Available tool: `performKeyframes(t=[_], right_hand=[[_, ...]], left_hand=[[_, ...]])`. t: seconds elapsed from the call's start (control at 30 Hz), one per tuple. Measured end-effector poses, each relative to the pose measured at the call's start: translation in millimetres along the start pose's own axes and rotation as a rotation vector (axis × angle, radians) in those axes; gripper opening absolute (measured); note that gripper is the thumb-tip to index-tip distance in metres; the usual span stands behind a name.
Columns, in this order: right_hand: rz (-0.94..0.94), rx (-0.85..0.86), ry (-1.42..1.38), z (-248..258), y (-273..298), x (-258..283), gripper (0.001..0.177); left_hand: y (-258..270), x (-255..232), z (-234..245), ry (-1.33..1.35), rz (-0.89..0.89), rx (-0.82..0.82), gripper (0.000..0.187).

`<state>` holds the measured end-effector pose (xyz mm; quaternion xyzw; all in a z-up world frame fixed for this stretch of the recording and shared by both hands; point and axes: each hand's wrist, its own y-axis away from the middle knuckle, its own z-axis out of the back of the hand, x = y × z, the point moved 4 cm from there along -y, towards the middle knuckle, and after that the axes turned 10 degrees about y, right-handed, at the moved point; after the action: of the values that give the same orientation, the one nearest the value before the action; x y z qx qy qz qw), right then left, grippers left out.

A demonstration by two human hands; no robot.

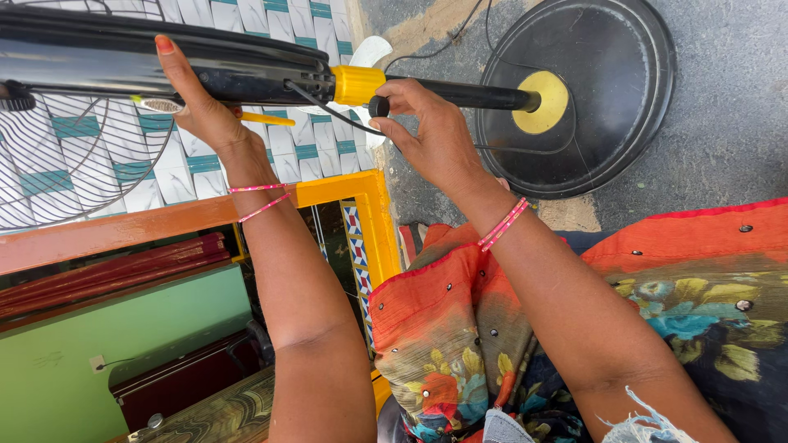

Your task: The person uses a toothbrush to clean the neck of a standing electric fan, then uses a screwdriver to adjust a screw on the fan's neck. The person continues to clean and adjust the fan's neck throughout the episode.

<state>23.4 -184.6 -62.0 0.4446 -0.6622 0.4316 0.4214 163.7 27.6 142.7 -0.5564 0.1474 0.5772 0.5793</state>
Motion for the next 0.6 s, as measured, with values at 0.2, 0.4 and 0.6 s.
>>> performKeyframes(t=[0.2,0.4,0.6], right_hand=[[-0.027,0.019,0.020,-0.5,3.2,-1.9,0.038],[-0.026,0.048,0.045,-1.9,8.2,-4.6,0.038],[-0.012,0.071,0.082,-4.0,12.1,-8.2,0.039]], left_hand=[[-1.9,5.0,22.0,0.058,0.024,-0.009,0.100],[-2.3,14.3,44.7,0.016,0.094,-0.144,0.107],[-4.0,22.5,65.7,0.017,0.114,-0.152,0.111]])
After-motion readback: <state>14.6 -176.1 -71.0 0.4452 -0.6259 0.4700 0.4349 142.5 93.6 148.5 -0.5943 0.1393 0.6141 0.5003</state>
